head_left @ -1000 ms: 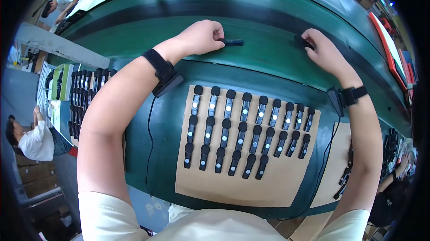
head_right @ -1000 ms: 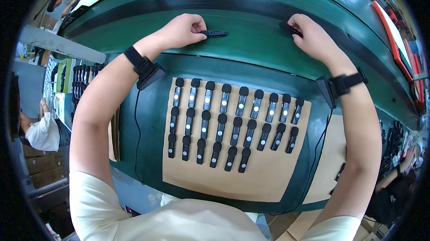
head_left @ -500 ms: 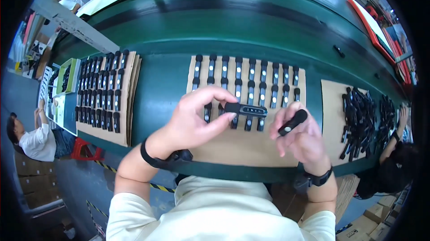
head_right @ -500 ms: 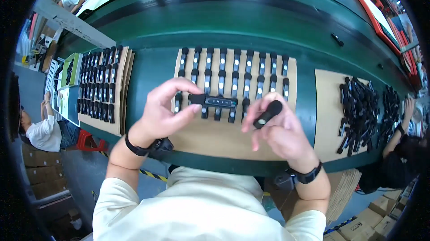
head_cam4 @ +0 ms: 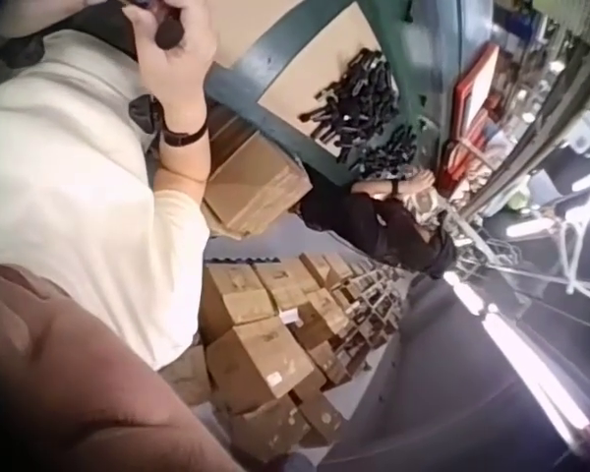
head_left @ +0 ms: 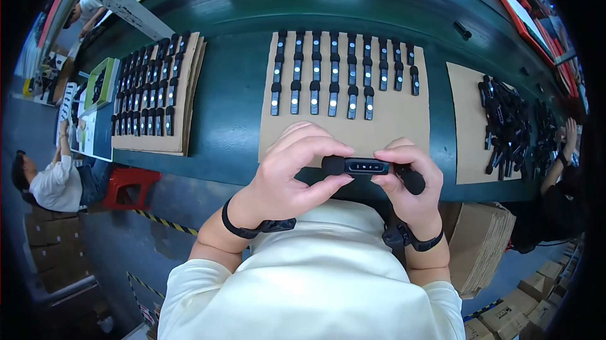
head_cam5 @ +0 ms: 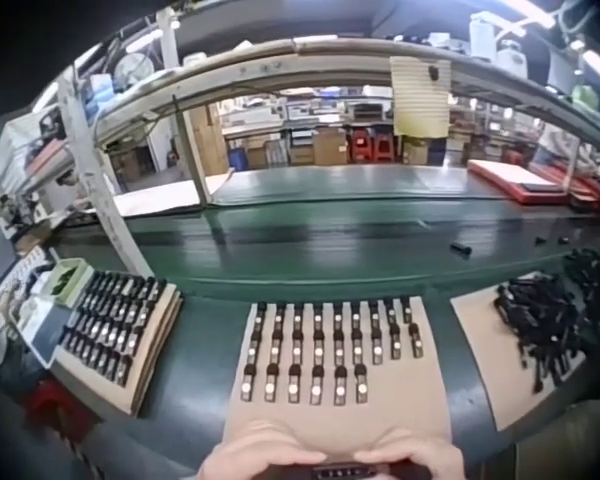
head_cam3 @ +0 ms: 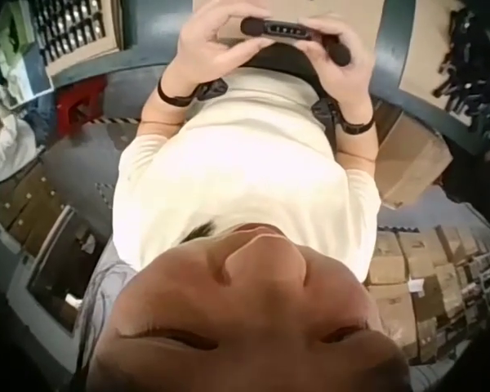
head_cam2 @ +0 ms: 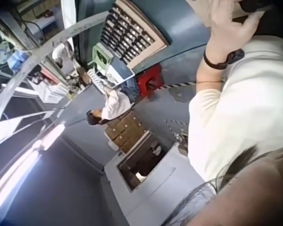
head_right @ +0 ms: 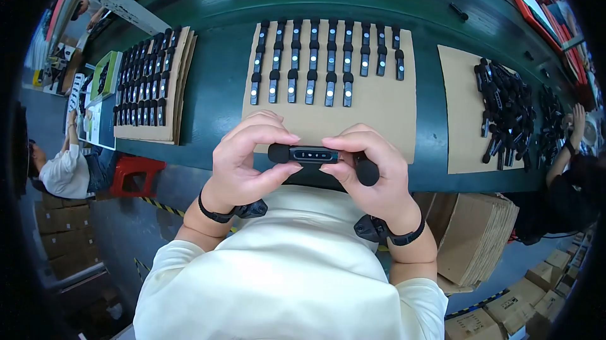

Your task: Assembling or inspecting electronic components on an assembly line.

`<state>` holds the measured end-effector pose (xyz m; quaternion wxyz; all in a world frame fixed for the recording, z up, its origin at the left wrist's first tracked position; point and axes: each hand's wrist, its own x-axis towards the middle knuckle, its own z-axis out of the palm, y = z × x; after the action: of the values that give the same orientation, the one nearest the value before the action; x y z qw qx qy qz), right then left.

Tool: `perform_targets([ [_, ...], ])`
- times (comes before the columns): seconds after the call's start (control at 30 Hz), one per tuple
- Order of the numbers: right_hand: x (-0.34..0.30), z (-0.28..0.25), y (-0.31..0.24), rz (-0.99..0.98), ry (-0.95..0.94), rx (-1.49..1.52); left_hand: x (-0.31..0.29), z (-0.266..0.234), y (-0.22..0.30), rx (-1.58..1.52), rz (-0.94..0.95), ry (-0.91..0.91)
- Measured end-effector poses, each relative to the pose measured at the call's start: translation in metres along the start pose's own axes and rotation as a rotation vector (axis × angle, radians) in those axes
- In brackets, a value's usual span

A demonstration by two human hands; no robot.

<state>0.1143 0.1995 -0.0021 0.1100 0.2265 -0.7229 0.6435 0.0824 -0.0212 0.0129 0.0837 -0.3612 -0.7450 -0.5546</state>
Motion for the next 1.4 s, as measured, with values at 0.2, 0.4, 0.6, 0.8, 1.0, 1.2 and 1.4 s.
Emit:
perform_targets([
  [0.2, 0.001, 0.001, -0.004, -0.026, -0.030, -0.021, 0.002, -0.002, -0.006, 0.020, 0.066, -0.021],
  [0.4, 0.013, 0.000, 0.009, 0.061, -0.049, -0.001, 0.010, -0.003, -0.024, -0.026, 0.033, -0.006],
  [0.6, 0.030, 0.001, 0.034, -0.086, -0.034, -0.017, 0.025, 0.003, -0.038, -0.128, -0.104, -0.021],
  [0.8, 0.035, -0.003, 0.037, 0.022, -0.025, 0.017, 0.030, 0.007, -0.054, -0.066, -0.069, -0.092],
  [1.0, 0.041, -0.006, 0.026, 0.049, -0.054, -0.171, 0.031, 0.018, -0.064, 0.003, -0.073, -0.112],
  [1.2, 0.034, -0.023, 0.043, 0.052, -0.090, -0.565, 0.024, 0.010, -0.070, 0.059, -0.201, -0.078],
  [1.4, 0.032, -0.040, 0.058, 0.047, -0.057, -0.897, 0.018, -0.003, -0.076, 0.083, -0.222, -0.109],
])
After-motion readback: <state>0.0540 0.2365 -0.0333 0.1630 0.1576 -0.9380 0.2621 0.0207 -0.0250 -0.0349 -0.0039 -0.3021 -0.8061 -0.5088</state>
